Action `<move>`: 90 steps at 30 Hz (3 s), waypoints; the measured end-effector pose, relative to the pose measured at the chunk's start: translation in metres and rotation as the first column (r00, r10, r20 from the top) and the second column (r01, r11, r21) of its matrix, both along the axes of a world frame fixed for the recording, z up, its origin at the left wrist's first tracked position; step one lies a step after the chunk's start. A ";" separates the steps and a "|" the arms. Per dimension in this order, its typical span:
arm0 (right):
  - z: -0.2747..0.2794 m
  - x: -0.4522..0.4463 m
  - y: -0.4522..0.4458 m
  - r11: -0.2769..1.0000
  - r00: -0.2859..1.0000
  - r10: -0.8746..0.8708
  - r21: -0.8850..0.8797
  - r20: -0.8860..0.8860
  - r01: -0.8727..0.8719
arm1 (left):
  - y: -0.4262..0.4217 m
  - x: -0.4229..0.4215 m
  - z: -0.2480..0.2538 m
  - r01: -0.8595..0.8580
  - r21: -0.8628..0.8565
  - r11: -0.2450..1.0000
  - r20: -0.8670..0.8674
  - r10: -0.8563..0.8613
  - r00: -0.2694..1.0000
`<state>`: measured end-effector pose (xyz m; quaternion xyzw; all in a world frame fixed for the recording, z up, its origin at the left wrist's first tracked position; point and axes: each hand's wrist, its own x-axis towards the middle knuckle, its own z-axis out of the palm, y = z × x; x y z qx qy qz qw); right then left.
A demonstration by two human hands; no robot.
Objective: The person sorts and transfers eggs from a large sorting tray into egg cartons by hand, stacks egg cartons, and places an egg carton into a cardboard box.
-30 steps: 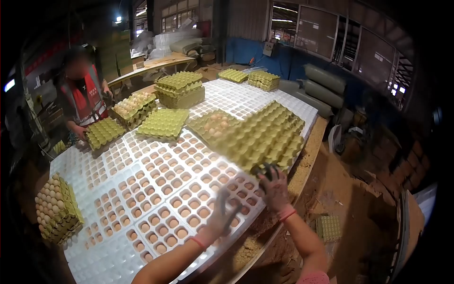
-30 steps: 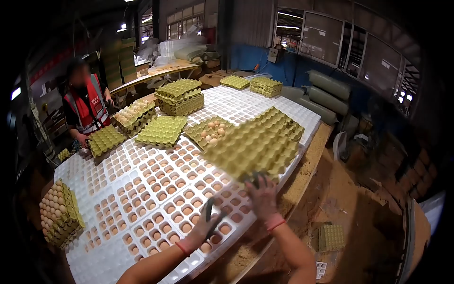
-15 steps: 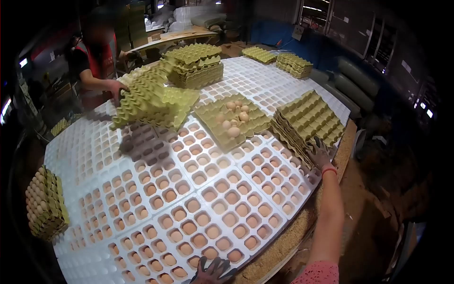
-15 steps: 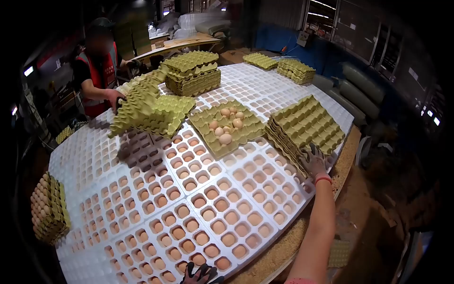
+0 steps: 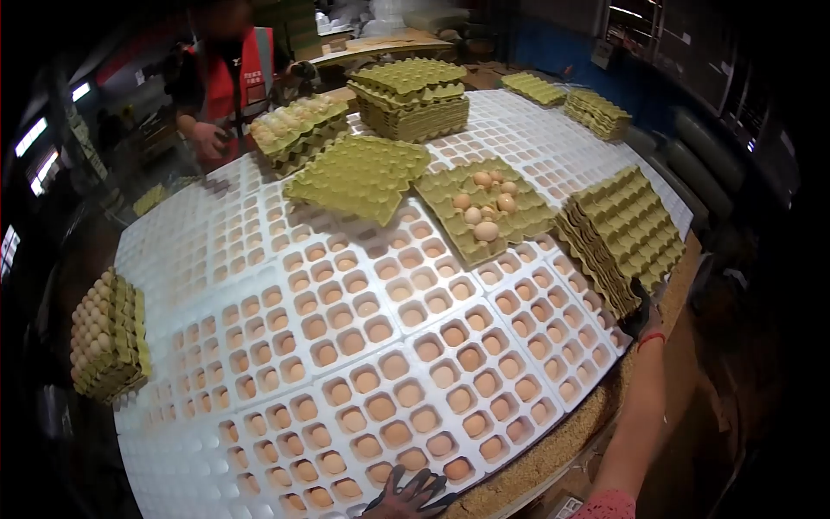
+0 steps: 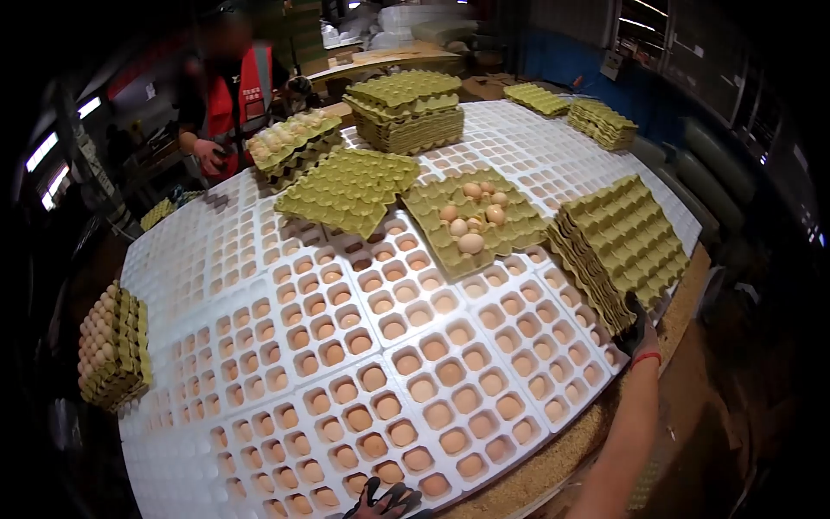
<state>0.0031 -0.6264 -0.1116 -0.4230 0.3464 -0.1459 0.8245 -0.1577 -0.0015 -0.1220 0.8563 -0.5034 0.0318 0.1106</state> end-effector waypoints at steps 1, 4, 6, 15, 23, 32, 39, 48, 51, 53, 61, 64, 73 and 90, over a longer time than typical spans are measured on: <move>-0.012 0.003 -0.014 1.000 1.000 0.018 -0.021 0.022 -0.018 | 0.006 -0.005 -0.003 0.026 -0.003 1.000 -0.123 -0.026 0.992; -0.024 0.001 -0.012 0.988 0.999 -0.047 -0.147 0.012 0.048 | 0.005 0.002 0.023 0.059 0.068 0.996 -0.288 -0.037 0.957; -0.027 0.000 0.000 0.969 0.994 -0.085 -0.225 0.072 0.099 | 0.006 -0.001 0.015 0.029 0.041 0.999 -0.234 -0.019 0.972; 0.088 -0.124 0.208 0.987 0.973 0.083 -0.149 0.217 -0.051 | 0.015 0.003 -0.006 0.172 0.135 0.976 -0.313 -0.123 0.942; 0.097 -0.208 0.426 0.902 0.886 0.427 -0.156 0.180 -0.403 | 0.181 -0.020 0.062 -0.248 -0.438 0.864 -0.185 0.184 0.965; 0.062 -0.264 0.532 0.436 0.990 0.062 -0.896 0.127 0.088 | 0.618 -0.203 0.026 -0.860 -0.401 -0.315 -0.284 0.936 -0.211; 0.108 -0.207 0.759 0.575 0.917 0.358 -0.816 0.178 -0.066 | 0.679 -0.241 -0.036 -0.987 -0.091 0.130 -0.443 0.882 0.157; 0.124 -0.022 1.024 0.030 0.410 0.856 -0.760 -0.316 -0.650 | 0.793 -0.070 0.001 -0.774 -0.632 -0.029 -0.632 0.597 0.494; 0.109 0.050 1.079 0.209 0.550 0.821 -0.818 -0.151 -0.536 | 0.811 0.031 0.025 -0.710 -0.639 -0.298 -0.762 0.119 0.636; 0.077 0.116 1.089 0.141 0.490 0.854 -0.829 -0.175 -0.542 | 0.815 0.092 0.033 -0.692 -0.599 -0.403 -0.711 -0.130 0.691; 0.100 0.173 1.143 -0.003 0.271 0.863 -0.541 -0.427 -0.841 | 0.824 0.179 0.000 -0.803 -0.436 -0.406 -0.729 -0.363 0.580; 0.106 0.178 1.154 0.021 0.343 0.811 -0.561 -0.475 -0.828 | 0.811 0.164 0.046 -0.751 -0.570 -0.333 -0.729 -0.216 0.649; 0.106 0.187 1.128 0.214 0.317 0.934 -0.457 -0.161 -0.863 | 0.762 0.106 0.148 -0.536 -0.800 -0.270 -0.578 0.105 0.809; 0.068 -0.080 1.138 -0.687 -0.230 0.723 -0.713 -0.651 -0.141 | 0.629 -0.288 0.053 -0.764 -0.216 0.608 -0.976 -0.156 0.151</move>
